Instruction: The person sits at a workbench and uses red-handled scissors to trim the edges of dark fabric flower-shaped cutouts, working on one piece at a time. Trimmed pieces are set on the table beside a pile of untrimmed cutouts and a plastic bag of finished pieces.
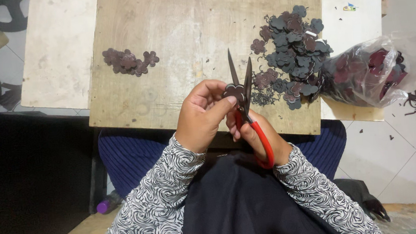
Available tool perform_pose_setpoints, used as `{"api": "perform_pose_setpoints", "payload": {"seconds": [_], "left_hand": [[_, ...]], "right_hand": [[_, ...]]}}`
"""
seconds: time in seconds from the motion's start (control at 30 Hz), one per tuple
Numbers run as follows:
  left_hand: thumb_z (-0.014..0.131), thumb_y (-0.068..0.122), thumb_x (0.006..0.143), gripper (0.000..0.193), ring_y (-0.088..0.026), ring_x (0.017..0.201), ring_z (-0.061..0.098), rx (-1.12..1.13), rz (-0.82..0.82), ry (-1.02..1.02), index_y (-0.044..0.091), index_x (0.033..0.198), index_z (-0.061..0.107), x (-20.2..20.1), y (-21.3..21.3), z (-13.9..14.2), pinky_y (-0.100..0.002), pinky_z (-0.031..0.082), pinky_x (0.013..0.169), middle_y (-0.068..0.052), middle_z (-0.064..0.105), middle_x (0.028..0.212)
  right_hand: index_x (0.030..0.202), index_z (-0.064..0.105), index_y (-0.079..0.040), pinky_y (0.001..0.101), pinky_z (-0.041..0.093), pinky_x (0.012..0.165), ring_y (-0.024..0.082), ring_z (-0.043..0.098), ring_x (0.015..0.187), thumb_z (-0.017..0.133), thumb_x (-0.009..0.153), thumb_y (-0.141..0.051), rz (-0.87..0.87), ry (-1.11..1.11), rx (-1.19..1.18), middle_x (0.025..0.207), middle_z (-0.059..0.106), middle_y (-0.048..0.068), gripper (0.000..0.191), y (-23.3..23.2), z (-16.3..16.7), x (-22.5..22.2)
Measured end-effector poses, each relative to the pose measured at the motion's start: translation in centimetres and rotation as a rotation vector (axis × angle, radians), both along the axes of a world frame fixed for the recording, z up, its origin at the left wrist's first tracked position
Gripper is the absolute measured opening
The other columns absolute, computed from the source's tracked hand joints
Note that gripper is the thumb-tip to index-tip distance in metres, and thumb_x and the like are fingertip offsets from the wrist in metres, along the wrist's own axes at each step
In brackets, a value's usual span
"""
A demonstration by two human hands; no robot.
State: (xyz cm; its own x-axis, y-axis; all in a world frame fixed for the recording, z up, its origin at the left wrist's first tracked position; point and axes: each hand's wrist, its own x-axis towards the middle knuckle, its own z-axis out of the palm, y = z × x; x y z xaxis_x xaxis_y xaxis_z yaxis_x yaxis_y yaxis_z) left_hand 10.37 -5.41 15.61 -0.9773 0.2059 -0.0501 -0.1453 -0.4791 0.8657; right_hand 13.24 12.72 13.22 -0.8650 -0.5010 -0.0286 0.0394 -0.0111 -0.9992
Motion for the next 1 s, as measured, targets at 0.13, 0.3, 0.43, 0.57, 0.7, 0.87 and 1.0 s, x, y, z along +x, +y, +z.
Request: {"api": "perform_pose_setpoints", "payload": {"seconds": [0.13,0.3,0.43,0.57,0.7,0.87,1.0], "left_hand": [[0.063,0.002,0.100,0.008,-0.013,0.064,0.066,0.044,-0.065,-0.060,-0.002,0.105,0.059,0.07,-0.08,0.05,-0.028,0.056,0.058,-0.009,0.070,0.087],[0.065,0.006,0.101,0.010,-0.011,0.067,0.065,0.036,-0.038,-0.029,-0.001,0.106,0.062,0.01,0.03,-0.03,-0.025,0.057,0.062,-0.007,0.071,0.090],[0.067,0.006,0.099,0.010,-0.010,0.071,0.066,-0.016,-0.038,-0.041,0.000,0.105,0.061,-0.04,0.11,-0.01,-0.024,0.057,0.062,-0.006,0.071,0.089],[0.068,0.006,0.099,0.009,-0.011,0.067,0.066,-0.047,-0.040,-0.026,-0.001,0.101,0.061,0.10,-0.07,0.22,-0.025,0.057,0.059,-0.007,0.071,0.086],[0.068,0.006,0.098,0.010,-0.013,0.064,0.066,-0.030,-0.052,-0.053,-0.001,0.099,0.060,0.12,0.05,0.54,-0.027,0.057,0.055,-0.009,0.071,0.084],[0.067,0.005,0.098,0.012,-0.015,0.058,0.066,0.025,-0.068,-0.088,-0.001,0.098,0.057,0.16,-0.02,0.46,-0.030,0.055,0.048,-0.010,0.070,0.083],[0.066,0.003,0.099,0.011,-0.017,0.058,0.067,0.116,-0.072,-0.083,0.000,0.100,0.055,0.29,0.06,-0.23,-0.031,0.056,0.050,-0.011,0.068,0.077]], "right_hand": [[0.118,0.053,-0.003,0.0254,0.047,0.076,0.010,0.050,0.084,0.048,0.095,-0.078,-0.018,-0.005,-0.001,0.097,0.051,0.002,0.079,-0.03,0.08,-0.03],[0.117,0.052,-0.002,0.0254,0.047,0.076,0.010,0.050,0.084,0.048,0.096,-0.078,-0.012,0.003,-0.005,0.097,0.051,0.002,0.078,-0.11,0.25,-0.13],[0.120,0.052,-0.003,0.0248,0.047,0.074,0.010,0.049,0.083,0.047,0.095,-0.078,-0.010,0.017,-0.003,0.095,0.050,0.002,0.080,-0.10,0.28,-0.19],[0.114,0.052,-0.002,0.0252,0.048,0.075,0.010,0.050,0.083,0.047,0.095,-0.078,-0.015,0.025,0.011,0.095,0.051,0.002,0.079,-0.02,0.22,-0.03],[0.110,0.053,-0.003,0.0253,0.047,0.073,0.010,0.051,0.081,0.046,0.095,-0.079,-0.024,0.011,0.019,0.092,0.051,0.002,0.078,-0.03,0.06,0.02],[0.113,0.053,-0.003,0.0263,0.048,0.073,0.010,0.051,0.082,0.044,0.097,-0.078,-0.035,0.034,-0.004,0.092,0.051,0.002,0.078,-0.24,-0.15,0.11],[0.117,0.053,-0.001,0.0280,0.049,0.077,0.011,0.052,0.084,0.045,0.100,-0.074,-0.088,0.018,-0.027,0.094,0.054,0.003,0.075,-0.10,-0.37,0.42]]}}
